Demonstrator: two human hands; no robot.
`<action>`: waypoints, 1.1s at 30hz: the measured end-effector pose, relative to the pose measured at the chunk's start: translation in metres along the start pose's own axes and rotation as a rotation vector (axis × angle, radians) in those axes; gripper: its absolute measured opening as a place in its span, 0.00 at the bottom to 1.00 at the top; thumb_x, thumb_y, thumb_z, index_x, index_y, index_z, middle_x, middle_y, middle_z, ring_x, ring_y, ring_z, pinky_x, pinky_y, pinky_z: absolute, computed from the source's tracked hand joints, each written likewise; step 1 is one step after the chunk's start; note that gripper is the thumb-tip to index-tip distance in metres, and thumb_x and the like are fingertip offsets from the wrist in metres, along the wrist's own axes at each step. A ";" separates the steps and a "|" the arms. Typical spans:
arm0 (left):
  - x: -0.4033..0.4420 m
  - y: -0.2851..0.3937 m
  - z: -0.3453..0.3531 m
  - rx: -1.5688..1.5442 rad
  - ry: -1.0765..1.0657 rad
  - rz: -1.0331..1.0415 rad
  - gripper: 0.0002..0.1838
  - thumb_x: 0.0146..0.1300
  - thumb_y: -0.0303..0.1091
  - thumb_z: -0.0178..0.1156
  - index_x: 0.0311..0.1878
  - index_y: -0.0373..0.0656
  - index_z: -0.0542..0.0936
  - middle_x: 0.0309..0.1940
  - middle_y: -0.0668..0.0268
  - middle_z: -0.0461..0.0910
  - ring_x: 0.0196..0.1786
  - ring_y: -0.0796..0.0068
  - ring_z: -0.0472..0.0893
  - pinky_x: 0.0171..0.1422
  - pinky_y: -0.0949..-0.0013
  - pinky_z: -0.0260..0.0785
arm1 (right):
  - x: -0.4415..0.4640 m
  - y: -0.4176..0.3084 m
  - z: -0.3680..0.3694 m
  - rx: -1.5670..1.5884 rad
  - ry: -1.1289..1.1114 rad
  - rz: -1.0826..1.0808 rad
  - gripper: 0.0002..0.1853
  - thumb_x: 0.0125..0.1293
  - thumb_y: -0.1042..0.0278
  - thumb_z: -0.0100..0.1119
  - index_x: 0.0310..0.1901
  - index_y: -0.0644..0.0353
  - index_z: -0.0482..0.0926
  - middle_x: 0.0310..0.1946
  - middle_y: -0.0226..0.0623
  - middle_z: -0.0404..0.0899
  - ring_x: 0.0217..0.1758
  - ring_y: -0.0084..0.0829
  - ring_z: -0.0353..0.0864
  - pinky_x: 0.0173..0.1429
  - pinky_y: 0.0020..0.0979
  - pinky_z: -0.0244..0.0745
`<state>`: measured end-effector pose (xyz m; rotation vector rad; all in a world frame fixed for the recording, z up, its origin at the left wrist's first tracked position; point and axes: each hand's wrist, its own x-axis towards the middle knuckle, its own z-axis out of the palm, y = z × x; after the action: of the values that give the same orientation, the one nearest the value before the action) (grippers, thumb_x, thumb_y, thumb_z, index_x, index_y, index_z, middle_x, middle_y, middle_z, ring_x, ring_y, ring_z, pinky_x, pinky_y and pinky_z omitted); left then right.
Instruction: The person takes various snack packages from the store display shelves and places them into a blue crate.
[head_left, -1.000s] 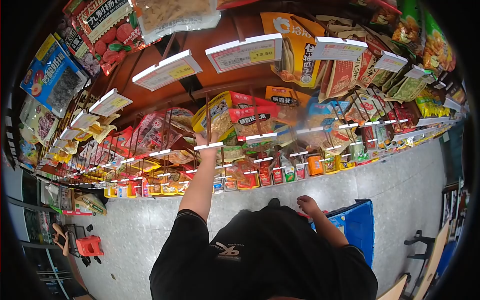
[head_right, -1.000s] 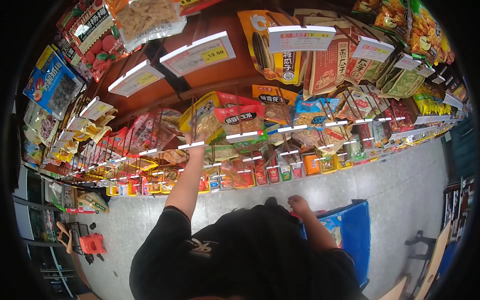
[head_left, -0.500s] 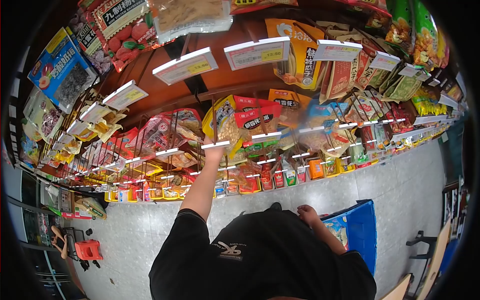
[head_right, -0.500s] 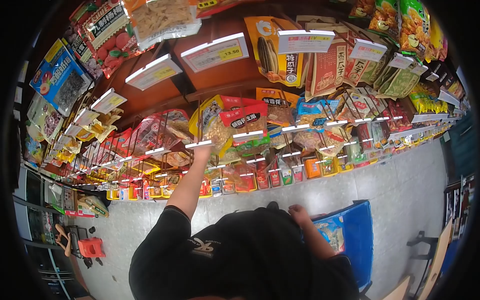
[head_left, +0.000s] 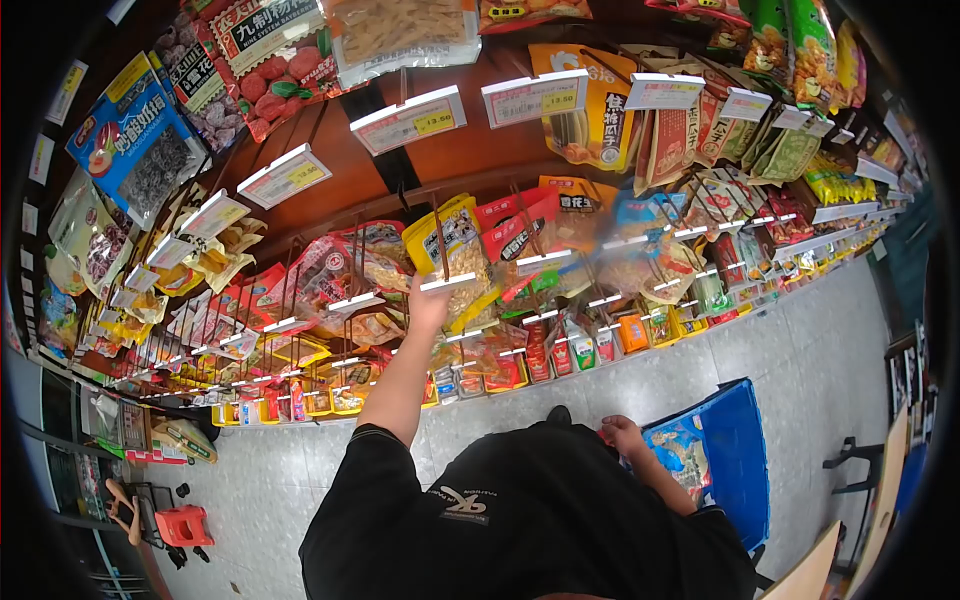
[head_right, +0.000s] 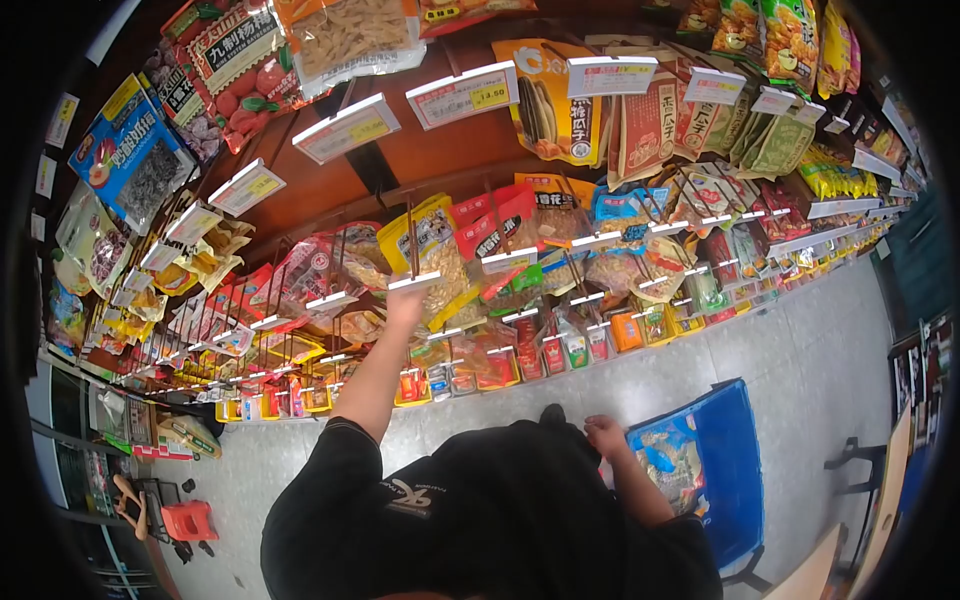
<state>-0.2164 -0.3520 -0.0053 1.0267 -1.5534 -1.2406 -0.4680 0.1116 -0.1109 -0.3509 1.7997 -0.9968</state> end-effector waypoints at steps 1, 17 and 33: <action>-0.004 0.007 -0.003 -0.021 -0.012 0.006 0.22 0.53 0.27 0.65 0.51 0.37 0.71 0.41 0.62 0.79 0.42 0.73 0.78 0.47 0.70 0.69 | -0.001 0.006 0.002 -0.017 0.006 -0.012 0.11 0.62 0.70 0.58 0.45 0.63 0.78 0.31 0.31 0.81 0.30 0.22 0.76 0.37 0.25 0.73; -0.051 0.090 -0.037 -0.500 -0.243 -0.218 0.29 0.59 0.32 0.62 0.62 0.36 0.65 0.53 0.61 0.74 0.55 0.69 0.72 0.60 0.65 0.64 | -0.017 0.086 0.042 -0.058 0.112 -0.101 0.07 0.60 0.74 0.59 0.40 0.63 0.80 0.33 0.29 0.81 0.35 0.22 0.77 0.44 0.25 0.72; -0.071 0.081 -0.049 -0.542 -0.264 -0.285 0.28 0.58 0.28 0.63 0.62 0.37 0.66 0.53 0.63 0.75 0.54 0.70 0.73 0.60 0.66 0.63 | -0.071 0.107 0.067 -0.005 0.241 -0.053 0.07 0.60 0.76 0.58 0.40 0.62 0.79 0.33 0.27 0.80 0.35 0.20 0.77 0.42 0.24 0.71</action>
<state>-0.1563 -0.2838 0.0711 0.7597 -1.1701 -1.9277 -0.3566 0.1912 -0.1585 -0.2919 2.0176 -1.1102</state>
